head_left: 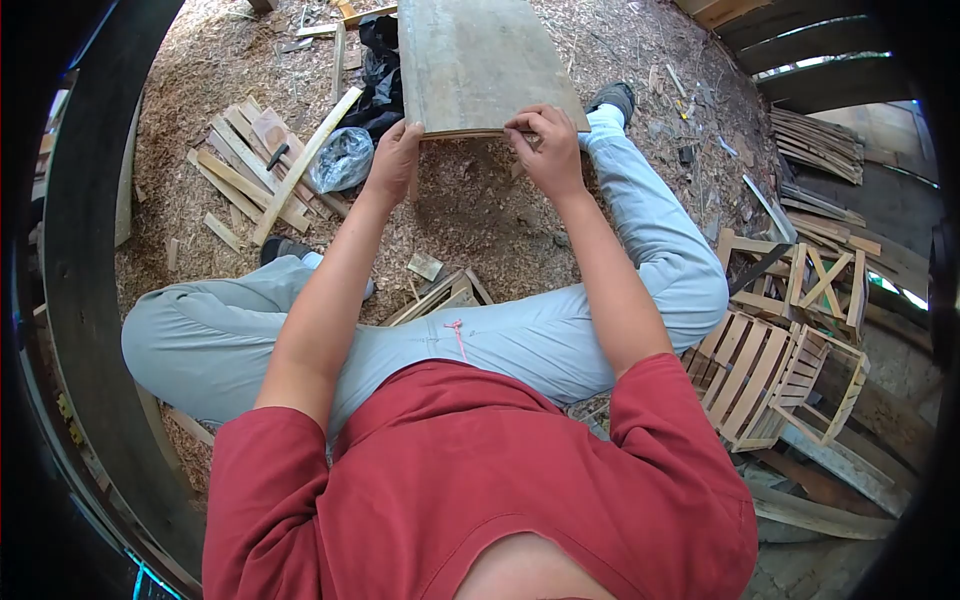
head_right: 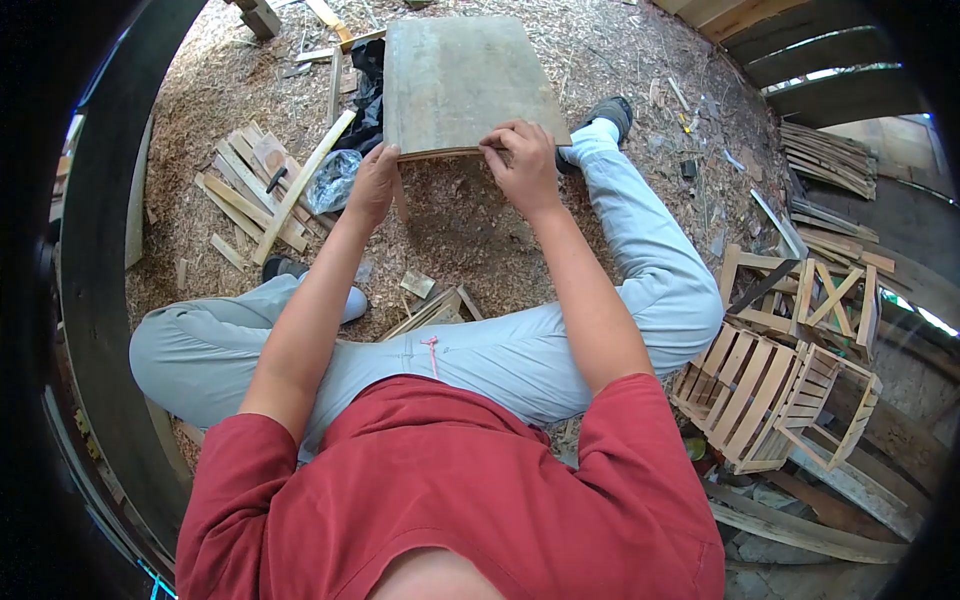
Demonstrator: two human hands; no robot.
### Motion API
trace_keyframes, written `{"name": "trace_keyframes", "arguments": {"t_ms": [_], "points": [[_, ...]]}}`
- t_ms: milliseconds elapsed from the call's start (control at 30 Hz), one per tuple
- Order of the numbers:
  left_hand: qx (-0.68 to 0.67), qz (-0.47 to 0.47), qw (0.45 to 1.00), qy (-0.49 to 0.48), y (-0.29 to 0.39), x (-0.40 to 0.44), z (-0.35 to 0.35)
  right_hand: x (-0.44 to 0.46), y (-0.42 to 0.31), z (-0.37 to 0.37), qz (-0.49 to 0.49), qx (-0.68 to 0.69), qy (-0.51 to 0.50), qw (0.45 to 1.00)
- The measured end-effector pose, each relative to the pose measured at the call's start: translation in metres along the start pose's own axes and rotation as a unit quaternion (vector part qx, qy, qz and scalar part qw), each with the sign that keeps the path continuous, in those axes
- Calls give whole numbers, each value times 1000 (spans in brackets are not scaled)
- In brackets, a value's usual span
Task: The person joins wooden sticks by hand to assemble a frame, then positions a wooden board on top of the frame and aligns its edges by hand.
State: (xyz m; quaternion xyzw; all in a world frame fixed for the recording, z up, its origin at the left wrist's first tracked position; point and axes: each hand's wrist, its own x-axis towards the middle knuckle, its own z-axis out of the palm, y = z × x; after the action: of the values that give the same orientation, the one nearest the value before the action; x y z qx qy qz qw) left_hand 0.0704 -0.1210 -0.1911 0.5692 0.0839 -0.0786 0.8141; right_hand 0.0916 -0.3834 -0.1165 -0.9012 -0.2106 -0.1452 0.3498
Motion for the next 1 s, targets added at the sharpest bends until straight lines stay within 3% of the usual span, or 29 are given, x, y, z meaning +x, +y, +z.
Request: {"name": "trace_keyframes", "arguments": {"t_ms": [633,1000], "points": [[51,22,998,-20,3,-2,15,-13,11,-13,-12,20,19,1000],[-6,27,999,-18,-5,-2,3,-19,2,-1,-38,-25,34,998]]}}
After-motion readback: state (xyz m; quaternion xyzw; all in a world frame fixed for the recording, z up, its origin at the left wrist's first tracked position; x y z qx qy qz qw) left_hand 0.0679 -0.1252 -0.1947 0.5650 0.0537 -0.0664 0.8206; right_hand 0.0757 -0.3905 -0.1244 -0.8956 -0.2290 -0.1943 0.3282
